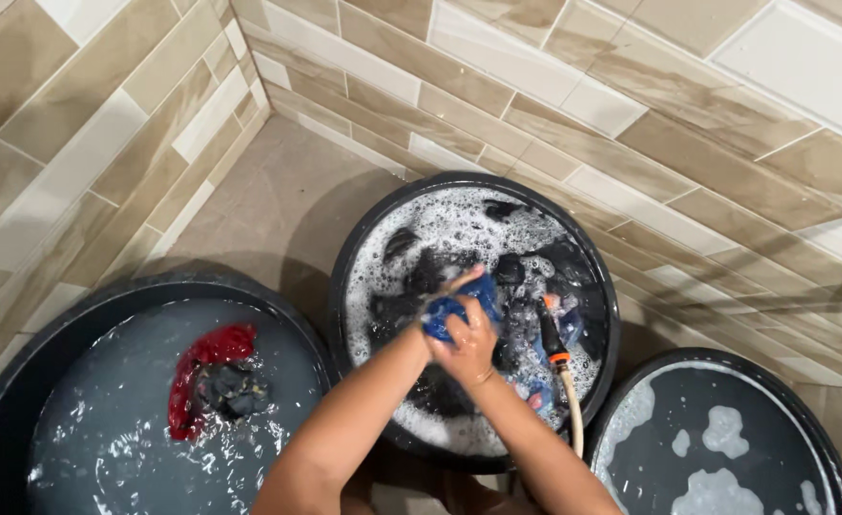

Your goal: The person washes clothes by hand in a basin of soapy water, scrubbing and rinsing items including a red cloth, a blue patterned cloth, and dark garments. The person transfers washed items to a second basin of clean water for rinsing.

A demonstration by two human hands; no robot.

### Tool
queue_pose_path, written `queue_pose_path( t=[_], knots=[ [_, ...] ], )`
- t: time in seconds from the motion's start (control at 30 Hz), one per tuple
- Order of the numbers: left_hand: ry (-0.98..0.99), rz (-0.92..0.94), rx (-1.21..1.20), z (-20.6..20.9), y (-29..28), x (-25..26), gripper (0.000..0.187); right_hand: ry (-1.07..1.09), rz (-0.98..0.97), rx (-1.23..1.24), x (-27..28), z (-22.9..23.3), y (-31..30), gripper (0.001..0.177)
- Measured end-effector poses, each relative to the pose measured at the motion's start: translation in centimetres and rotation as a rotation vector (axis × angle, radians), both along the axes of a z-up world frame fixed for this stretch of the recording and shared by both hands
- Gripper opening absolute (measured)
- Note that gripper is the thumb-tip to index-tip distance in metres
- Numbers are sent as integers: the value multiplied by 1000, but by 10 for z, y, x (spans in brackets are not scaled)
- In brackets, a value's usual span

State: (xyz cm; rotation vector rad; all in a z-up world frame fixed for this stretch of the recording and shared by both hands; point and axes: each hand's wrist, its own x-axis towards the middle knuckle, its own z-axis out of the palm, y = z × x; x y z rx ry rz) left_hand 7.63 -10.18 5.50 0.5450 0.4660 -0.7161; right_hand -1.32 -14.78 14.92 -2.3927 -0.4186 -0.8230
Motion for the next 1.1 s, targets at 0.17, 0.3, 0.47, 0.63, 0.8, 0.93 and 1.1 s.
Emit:
queue_pose_path(
  t=[0.17,0.3,0.47,0.63,0.8,0.93,1.1],
  knots=[
    [-42,-60,383,-44,-16,-20,56,172,-273,-109,44,-68,-60,34],
    [-380,-298,506,-43,-2,-29,57,156,-563,-138,77,-80,-131,36],
    [-507,-393,753,-24,69,17,56,183,-694,-375,75,-42,-158,38],
    [-604,-409,1329,-19,89,6,57,764,-258,81,55,-50,-69,47],
    [-651,-818,1593,-61,92,-26,57,1262,-144,-432,28,-102,-21,82],
    [-609,-789,1513,-101,91,-29,44,1372,-213,-271,17,-124,-39,60],
    [-175,-372,890,-79,102,-10,43,1529,-253,359,10,-83,-39,34]
  ],
)
